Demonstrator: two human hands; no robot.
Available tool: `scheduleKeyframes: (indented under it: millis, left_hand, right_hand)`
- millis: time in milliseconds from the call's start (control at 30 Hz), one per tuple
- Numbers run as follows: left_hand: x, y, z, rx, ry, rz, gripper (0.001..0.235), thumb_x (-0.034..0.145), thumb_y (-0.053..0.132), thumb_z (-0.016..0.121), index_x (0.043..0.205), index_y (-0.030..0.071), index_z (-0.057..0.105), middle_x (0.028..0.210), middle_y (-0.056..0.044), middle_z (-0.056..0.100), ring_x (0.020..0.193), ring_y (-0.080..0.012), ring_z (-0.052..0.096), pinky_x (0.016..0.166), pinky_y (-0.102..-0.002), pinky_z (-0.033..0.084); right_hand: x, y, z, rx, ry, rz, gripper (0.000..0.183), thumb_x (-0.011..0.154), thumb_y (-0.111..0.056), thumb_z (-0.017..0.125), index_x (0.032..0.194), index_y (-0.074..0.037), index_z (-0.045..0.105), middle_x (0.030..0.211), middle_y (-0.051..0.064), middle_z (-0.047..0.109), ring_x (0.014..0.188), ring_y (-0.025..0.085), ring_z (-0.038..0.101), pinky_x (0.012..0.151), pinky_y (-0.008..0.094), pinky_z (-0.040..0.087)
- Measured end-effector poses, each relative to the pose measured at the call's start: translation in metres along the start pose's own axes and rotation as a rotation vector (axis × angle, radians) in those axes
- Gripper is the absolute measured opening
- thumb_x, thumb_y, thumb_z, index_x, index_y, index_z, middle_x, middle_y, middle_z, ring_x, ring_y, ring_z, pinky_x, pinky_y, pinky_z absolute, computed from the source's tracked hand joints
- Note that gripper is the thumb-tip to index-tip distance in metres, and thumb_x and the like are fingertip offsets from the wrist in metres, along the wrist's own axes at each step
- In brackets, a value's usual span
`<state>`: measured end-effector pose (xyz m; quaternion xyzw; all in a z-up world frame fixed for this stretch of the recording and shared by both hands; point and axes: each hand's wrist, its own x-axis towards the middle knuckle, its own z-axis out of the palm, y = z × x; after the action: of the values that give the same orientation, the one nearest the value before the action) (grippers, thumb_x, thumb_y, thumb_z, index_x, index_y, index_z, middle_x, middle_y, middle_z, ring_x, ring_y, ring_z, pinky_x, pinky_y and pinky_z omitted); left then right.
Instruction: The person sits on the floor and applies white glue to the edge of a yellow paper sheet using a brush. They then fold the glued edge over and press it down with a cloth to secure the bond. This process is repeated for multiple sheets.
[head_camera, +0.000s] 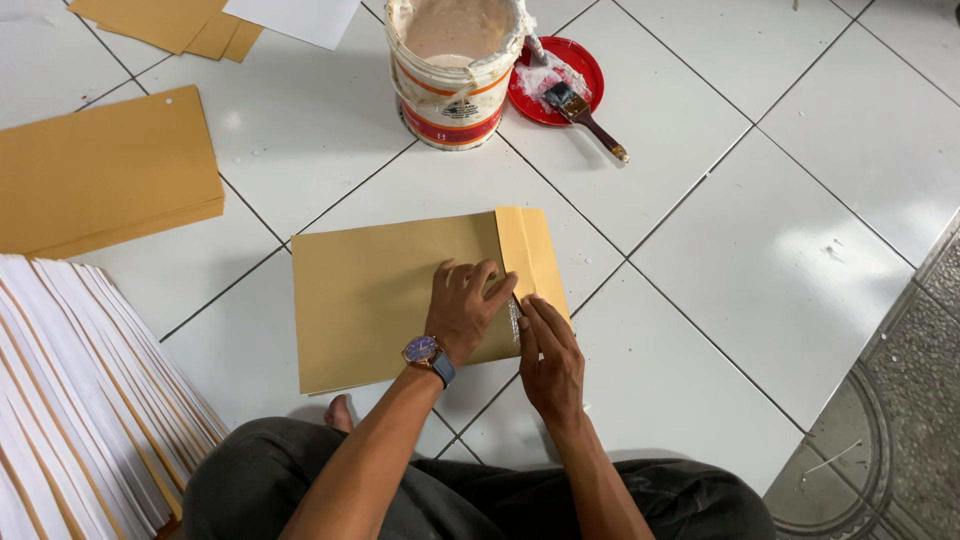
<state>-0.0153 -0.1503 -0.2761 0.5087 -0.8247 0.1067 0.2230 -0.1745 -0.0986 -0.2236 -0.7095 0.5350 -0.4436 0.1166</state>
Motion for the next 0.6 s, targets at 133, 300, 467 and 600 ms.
scheduleKeyframes:
  millis: [133, 300, 467, 600]
  left_hand:
    - [0.003, 0.0, 0.0, -0.059, -0.017, -0.024, 0.056, 0.08, -0.007, 0.065, 0.128, 0.022, 0.057, 0.106, -0.001, 0.043, 0.097, -0.0259, 0.062, 0.1, -0.054, 0.043]
    - [0.001, 0.001, 0.009, 0.032, 0.037, -0.031, 0.053, 0.074, -0.006, 0.069, 0.119, 0.022, 0.058, 0.099, 0.0, 0.044, 0.1, -0.0253, 0.057, 0.1, -0.052, 0.04]
    - [0.016, 0.008, -0.025, 0.07, 0.179, -0.066, 0.057, 0.061, -0.018, 0.058, 0.102, 0.021, 0.062, 0.088, 0.004, 0.048, 0.085, -0.0199, 0.055, 0.095, -0.042, 0.043]
    - [-0.002, -0.001, 0.016, -0.004, -0.072, -0.049, 0.056, 0.074, -0.007, 0.067, 0.121, 0.022, 0.056, 0.096, 0.0, 0.043, 0.103, -0.0253, 0.056, 0.103, -0.054, 0.034]
  right_hand:
    - [0.001, -0.011, -0.013, -0.011, -0.045, 0.074, 0.025, 0.103, -0.018, 0.06, 0.122, -0.008, 0.075, 0.124, 0.014, 0.074, 0.118, 0.035, 0.069, 0.096, 0.047, 0.059]
    - [-0.024, 0.003, -0.066, -0.197, -0.305, 0.571, 0.038, 0.108, -0.04, 0.05, 0.12, -0.016, 0.076, 0.118, 0.004, 0.075, 0.106, 0.027, 0.074, 0.084, 0.038, 0.064]
    - [-0.094, 0.053, -0.084, -0.293, -0.695, 0.552, 0.032, 0.089, -0.017, 0.065, 0.121, -0.018, 0.066, 0.128, 0.014, 0.055, 0.103, 0.038, 0.06, 0.089, 0.05, 0.053]
    - [-0.06, 0.051, -0.074, -0.275, -0.507, 0.735, 0.022, 0.09, -0.019, 0.076, 0.109, -0.01, 0.078, 0.107, 0.009, 0.073, 0.1, 0.033, 0.076, 0.08, 0.041, 0.064]
